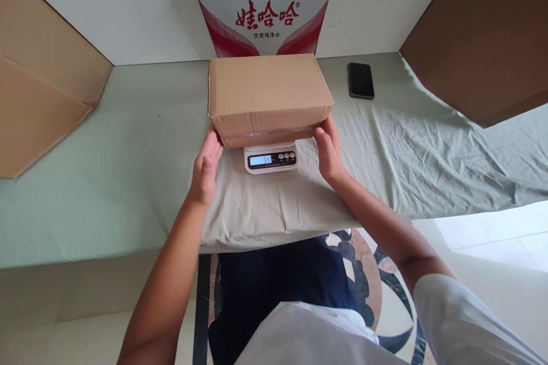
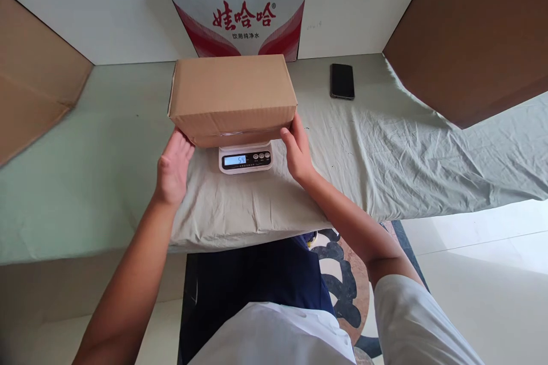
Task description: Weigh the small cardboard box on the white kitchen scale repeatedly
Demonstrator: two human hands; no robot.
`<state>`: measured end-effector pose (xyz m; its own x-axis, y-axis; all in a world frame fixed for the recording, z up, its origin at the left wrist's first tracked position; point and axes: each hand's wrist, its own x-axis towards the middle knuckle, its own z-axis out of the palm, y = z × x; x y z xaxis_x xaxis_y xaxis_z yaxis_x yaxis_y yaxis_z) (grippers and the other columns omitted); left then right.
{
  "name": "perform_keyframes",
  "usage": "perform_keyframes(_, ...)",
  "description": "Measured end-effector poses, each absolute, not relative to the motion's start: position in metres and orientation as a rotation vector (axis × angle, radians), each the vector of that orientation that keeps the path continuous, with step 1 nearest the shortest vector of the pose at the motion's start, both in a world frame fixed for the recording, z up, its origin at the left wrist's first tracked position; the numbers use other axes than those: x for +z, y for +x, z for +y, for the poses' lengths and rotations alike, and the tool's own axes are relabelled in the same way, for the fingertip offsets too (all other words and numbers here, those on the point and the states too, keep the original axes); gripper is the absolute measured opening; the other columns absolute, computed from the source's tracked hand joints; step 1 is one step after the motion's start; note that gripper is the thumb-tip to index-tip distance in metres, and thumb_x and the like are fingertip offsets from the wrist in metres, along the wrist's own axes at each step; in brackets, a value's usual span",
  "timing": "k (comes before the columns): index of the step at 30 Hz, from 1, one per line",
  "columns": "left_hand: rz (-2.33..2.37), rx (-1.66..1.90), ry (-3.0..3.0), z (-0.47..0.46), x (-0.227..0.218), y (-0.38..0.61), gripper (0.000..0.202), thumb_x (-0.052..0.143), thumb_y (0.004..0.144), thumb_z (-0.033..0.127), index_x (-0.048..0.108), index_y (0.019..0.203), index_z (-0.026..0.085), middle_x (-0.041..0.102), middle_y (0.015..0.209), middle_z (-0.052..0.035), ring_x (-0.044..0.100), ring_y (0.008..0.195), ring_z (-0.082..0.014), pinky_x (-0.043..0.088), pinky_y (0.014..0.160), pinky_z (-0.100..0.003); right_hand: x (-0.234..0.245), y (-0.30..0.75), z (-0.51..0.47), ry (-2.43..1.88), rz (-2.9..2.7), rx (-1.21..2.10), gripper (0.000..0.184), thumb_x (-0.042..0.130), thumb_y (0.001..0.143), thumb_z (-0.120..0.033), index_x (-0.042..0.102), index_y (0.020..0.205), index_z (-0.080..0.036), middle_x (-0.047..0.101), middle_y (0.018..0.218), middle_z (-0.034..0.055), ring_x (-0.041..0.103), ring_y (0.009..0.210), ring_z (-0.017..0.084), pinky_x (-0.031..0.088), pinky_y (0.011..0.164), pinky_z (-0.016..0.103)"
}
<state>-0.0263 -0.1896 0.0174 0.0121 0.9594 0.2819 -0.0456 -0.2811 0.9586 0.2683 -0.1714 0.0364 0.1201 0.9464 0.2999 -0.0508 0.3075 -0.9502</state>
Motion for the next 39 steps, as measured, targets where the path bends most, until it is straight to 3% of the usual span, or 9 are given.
perform_keyframes(3,0.918,1.448,1.392,-0.187,0.039,-0.026,0.093,0.06,0.088,0.101,0.074,0.153,0.037,0.056,0.178,-0.0099,0.034,0.177,-0.0405,0.029,0.147,-0.059,0.046,0.271,-0.17,-1.011,-1.228,0.912,0.052,0.066,0.098,-0.075,0.069,0.136,-0.039,0.072,0.151,0.0023,0.058,0.159,0.035,0.05,0.137,0.059)
perform_keyframes(6,0.902,1.449,1.41,-0.175,0.071,-0.027,0.102,0.054,0.08,0.112,0.077,0.141,0.034,0.063,0.17,-0.0096,0.041,0.174,-0.043,0.03,0.145,-0.063,0.058,0.278,-0.156,-0.987,-1.274,0.875,0.056,0.07,0.097,-0.075,0.066,0.14,-0.039,0.07,0.154,0.0003,0.055,0.162,0.036,0.049,0.139,0.061)
perform_keyframes(10,0.869,1.504,1.413,-0.135,0.1,-0.024,0.117,0.021,0.079,0.119,0.073,0.128,0.026,0.066,0.166,-0.0109,0.042,0.174,-0.0416,0.028,0.146,-0.06,0.07,0.276,-0.109,-0.867,-1.384,0.828,0.062,0.076,0.091,-0.073,0.063,0.142,-0.039,0.067,0.161,-0.0024,0.057,0.161,0.031,0.043,0.143,0.053)
perform_keyframes(17,0.957,1.526,1.101,-0.043,0.055,-0.008,0.125,-0.034,0.094,0.085,0.065,0.135,0.02,0.067,0.165,-0.0094,0.047,0.17,-0.0251,0.032,0.141,-0.051,0.039,0.26,-0.012,-1.068,-1.41,0.792,0.09,0.082,0.082,-0.076,0.049,0.161,-0.049,0.057,0.176,-0.0054,0.035,0.179,0.027,0.032,0.152,0.052)
perform_keyframes(23,1.076,1.453,1.163,-0.02,0.018,-0.005,0.117,0.007,0.08,0.116,0.071,0.124,0.03,0.069,0.164,-0.0125,0.046,0.172,-0.0307,0.043,0.134,-0.05,0.0,0.268,0.01,-1.075,-1.361,0.835,0.086,0.081,0.085,-0.073,0.052,0.159,-0.042,0.06,0.172,-0.0014,0.033,0.18,0.027,0.03,0.152,0.057)
perform_keyframes(28,1.074,1.452,1.121,-0.02,0.006,-0.012,0.127,-0.001,0.08,0.115,0.071,0.128,0.022,0.067,0.165,-0.019,0.039,0.175,-0.0358,0.04,0.132,-0.055,-0.005,0.267,0.008,-1.078,-1.408,0.844,0.081,0.083,0.085,-0.07,0.055,0.155,-0.041,0.059,0.173,-0.0015,0.035,0.178,0.025,0.024,0.154,0.052)
perform_keyframes(33,1.007,1.468,1.124,-0.012,-0.005,-0.019,0.124,0.028,0.056,0.127,0.075,0.125,0.035,0.063,0.17,-0.0142,0.046,0.171,-0.0379,0.041,0.138,-0.054,-0.002,0.265,0.008,-1.073,-1.398,0.893,0.082,0.084,0.083,-0.071,0.056,0.152,-0.039,0.058,0.175,-0.0007,0.039,0.176,0.026,0.023,0.154,0.052)
perform_keyframes(36,1.018,1.455,1.127,-0.009,-0.005,-0.02,0.118,0.032,0.067,0.123,0.075,0.133,0.035,0.06,0.173,-0.0138,0.044,0.172,-0.0357,0.037,0.141,-0.054,0.0,0.264,0.007,-1.068,-1.377,0.913,0.082,0.086,0.08,-0.073,0.058,0.15,-0.04,0.06,0.175,-0.0025,0.039,0.176,0.027,0.022,0.154,0.054)
perform_keyframes(39,1.058,1.493,1.025,-0.01,0.0,-0.017,0.107,0.024,0.092,0.109,0.071,0.146,0.029,0.055,0.179,-0.013,0.044,0.173,-0.0282,0.033,0.142,-0.048,-0.003,0.266,0.01,-1.081,-1.358,0.896,0.085,0.086,0.079,-0.076,0.059,0.151,-0.039,0.061,0.175,-0.0023,0.038,0.178,0.028,0.021,0.154,0.053)
